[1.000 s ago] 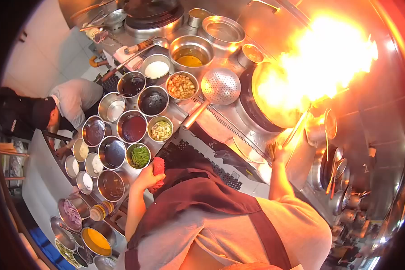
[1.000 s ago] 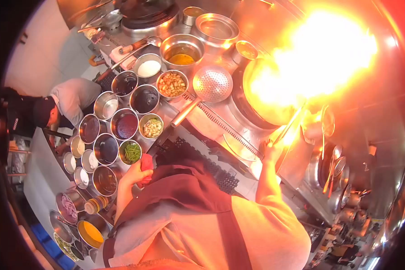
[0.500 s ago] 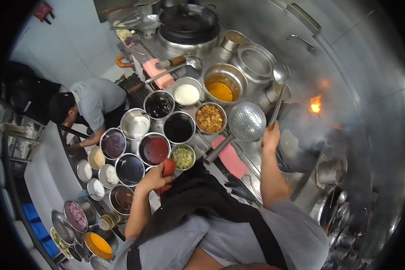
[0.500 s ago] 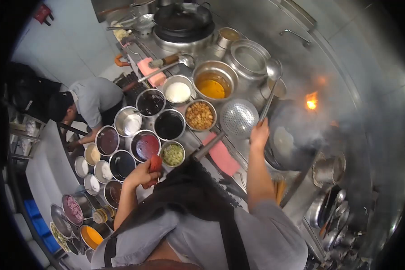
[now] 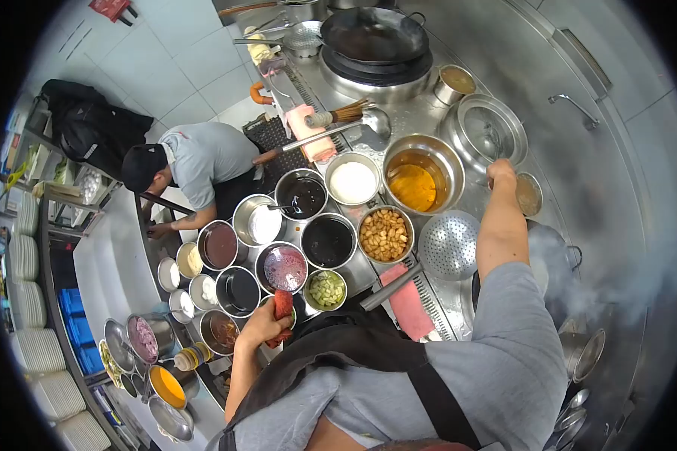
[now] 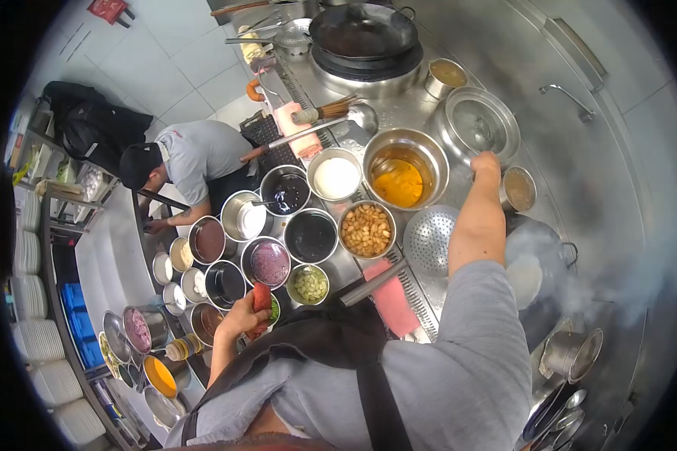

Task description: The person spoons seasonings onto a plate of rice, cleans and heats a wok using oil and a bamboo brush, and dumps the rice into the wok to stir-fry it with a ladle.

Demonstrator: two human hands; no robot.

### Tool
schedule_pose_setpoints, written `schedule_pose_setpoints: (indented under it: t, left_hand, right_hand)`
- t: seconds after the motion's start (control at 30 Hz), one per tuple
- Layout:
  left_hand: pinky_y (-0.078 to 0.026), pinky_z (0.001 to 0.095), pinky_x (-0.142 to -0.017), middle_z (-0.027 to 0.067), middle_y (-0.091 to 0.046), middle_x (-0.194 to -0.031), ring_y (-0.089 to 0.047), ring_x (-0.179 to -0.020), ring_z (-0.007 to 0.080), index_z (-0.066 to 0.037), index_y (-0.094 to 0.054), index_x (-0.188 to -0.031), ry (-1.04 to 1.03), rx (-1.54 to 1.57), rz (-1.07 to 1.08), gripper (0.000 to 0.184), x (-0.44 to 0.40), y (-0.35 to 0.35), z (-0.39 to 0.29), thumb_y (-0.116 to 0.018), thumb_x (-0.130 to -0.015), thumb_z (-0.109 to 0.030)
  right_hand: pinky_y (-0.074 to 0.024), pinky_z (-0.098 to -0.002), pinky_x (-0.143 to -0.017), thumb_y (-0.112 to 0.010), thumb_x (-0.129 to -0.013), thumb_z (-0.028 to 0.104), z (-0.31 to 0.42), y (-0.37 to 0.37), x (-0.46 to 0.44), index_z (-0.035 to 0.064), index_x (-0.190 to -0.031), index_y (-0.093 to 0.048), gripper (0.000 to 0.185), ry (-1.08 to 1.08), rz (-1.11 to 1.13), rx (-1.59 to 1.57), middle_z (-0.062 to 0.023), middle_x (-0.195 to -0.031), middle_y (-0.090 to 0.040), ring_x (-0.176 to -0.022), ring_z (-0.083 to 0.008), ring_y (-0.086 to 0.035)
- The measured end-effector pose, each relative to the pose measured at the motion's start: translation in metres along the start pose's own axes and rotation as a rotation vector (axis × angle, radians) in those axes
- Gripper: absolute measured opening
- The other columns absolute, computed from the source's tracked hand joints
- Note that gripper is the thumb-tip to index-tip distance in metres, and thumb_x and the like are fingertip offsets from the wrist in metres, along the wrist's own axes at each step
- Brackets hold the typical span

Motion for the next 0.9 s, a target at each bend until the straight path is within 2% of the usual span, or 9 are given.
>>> schedule_pose_setpoints:
  t: [0.03, 0.07, 0.13, 0.17, 0.27, 0.37, 0.63, 0.83, 0.9]
  left_hand:
    - [-0.048, 0.0378, -0.075, 0.0200, -0.064, -0.089, -0.063, -0.085, 0.0318, -0.001, -0.052, -0.106, -0.051, -0.056, 0.001, 0.043, -0.002, -0.002, -0.001, -0.067, -0.075, -0.027]
    - [-0.048, 0.0377, -0.076, 0.0205, -0.064, -0.091, -0.063, -0.086, 0.0326, -0.001, -0.052, -0.107, -0.024, -0.072, 0.022, 0.045, -0.005, -0.005, 0.001, -0.067, -0.075, -0.028]
    - [-0.048, 0.0382, -0.076, 0.0210, -0.063, -0.091, -0.063, -0.086, 0.0331, -0.001, -0.052, -0.108, -0.060, -0.103, 0.018, 0.046, -0.006, -0.003, -0.007, -0.068, -0.074, -0.028]
    - [-0.048, 0.0387, -0.076, 0.0216, -0.063, -0.091, -0.063, -0.086, 0.0336, -0.001, -0.051, -0.109, -0.090, -0.132, 0.024, 0.047, -0.005, -0.003, -0.013, -0.068, -0.074, -0.028]
    - [-0.048, 0.0403, -0.078, 0.0238, -0.063, -0.091, -0.062, -0.087, 0.0358, 0.000, -0.051, -0.108, -0.111, -0.185, 0.056, 0.049, -0.004, 0.000, -0.031, -0.068, -0.074, -0.030]
    - [-0.047, 0.0421, -0.078, 0.0262, -0.062, -0.090, -0.062, -0.089, 0.0384, 0.001, -0.050, -0.108, -0.161, -0.299, 0.054, 0.052, -0.007, 0.004, -0.034, -0.068, -0.073, -0.032]
    - [-0.048, 0.0432, -0.077, 0.0273, -0.062, -0.091, -0.061, -0.089, 0.0400, 0.001, -0.049, -0.110, -0.341, -0.353, 0.044, 0.053, 0.012, 0.011, -0.009, -0.068, -0.073, -0.032]
    - [-0.048, 0.0423, -0.077, 0.0269, -0.062, -0.090, -0.061, -0.088, 0.0404, 0.000, -0.049, -0.111, -0.322, -0.301, 0.182, 0.051, 0.037, 0.003, 0.013, -0.067, -0.073, -0.027]
    - [-0.048, 0.0421, -0.076, 0.0261, -0.063, -0.091, -0.062, -0.087, 0.0398, 0.000, -0.049, -0.111, -0.430, -0.372, 0.148, 0.050, 0.024, -0.001, 0.029, -0.067, -0.073, -0.026]
  right_hand:
    - [-0.0528, -0.0411, -0.054, -0.055, -0.077, 0.010, -0.011, -0.023, -0.023, -0.0002, -0.081, -0.063, 0.013, -0.055, 0.157, -0.145, -0.0192, -0.077, -0.065, -0.062, -0.0298, -0.064]
    - [-0.0528, -0.0411, -0.054, -0.055, -0.077, 0.010, -0.005, -0.010, -0.008, -0.0002, -0.081, -0.063, 0.013, -0.052, 0.155, -0.150, -0.0192, -0.077, -0.065, -0.062, -0.0298, -0.064]
    - [-0.0456, -0.0327, -0.039, -0.058, -0.074, 0.008, -0.007, 0.014, 0.038, 0.0023, -0.073, -0.057, 0.006, -0.206, 0.168, -0.957, -0.0142, -0.064, -0.059, -0.047, -0.0213, -0.055]
    - [-0.0456, -0.0327, -0.039, -0.058, -0.074, 0.008, -0.010, 0.013, 0.053, 0.0023, -0.073, -0.057, 0.006, -0.206, 0.159, -0.963, -0.0142, -0.064, -0.059, -0.047, -0.0213, -0.055]
    - [-0.0427, -0.0254, -0.038, -0.059, -0.072, 0.006, -0.026, 0.016, 0.081, 0.0006, -0.073, -0.054, 0.008, -0.179, 0.072, -1.594, -0.0135, -0.064, -0.060, -0.048, -0.0199, -0.056]
    - [-0.0417, -0.0291, -0.037, -0.058, -0.072, 0.002, -0.028, 0.037, 0.131, -0.0036, -0.075, -0.054, 0.008, -0.209, -0.010, -1.784, -0.0179, -0.065, -0.059, -0.045, -0.0231, -0.054]
    - [-0.0418, -0.0260, -0.040, -0.061, -0.071, 0.003, -0.050, 0.076, 0.256, -0.0012, -0.081, -0.052, 0.014, -0.111, -0.179, -1.999, -0.0159, -0.067, -0.059, -0.050, -0.0209, -0.056]
    - [-0.0419, -0.0249, -0.042, -0.062, -0.074, 0.007, -0.091, 0.078, 0.361, -0.0001, -0.082, -0.054, 0.013, -0.090, -0.218, -1.966, -0.0143, -0.070, -0.061, -0.052, -0.0196, -0.056]
    - [-0.0419, -0.0253, -0.042, -0.060, -0.076, 0.007, -0.099, 0.079, 0.409, -0.0003, -0.081, -0.054, 0.011, -0.126, -0.266, -1.916, -0.0137, -0.070, -0.061, -0.052, -0.0194, -0.056]
Point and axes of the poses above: each hand's wrist, its own x-axis away from the middle knuckle, its own y-axis out of the back of the hand, z = x × y, the point moved 7 cm from there along -x, towards the middle knuckle
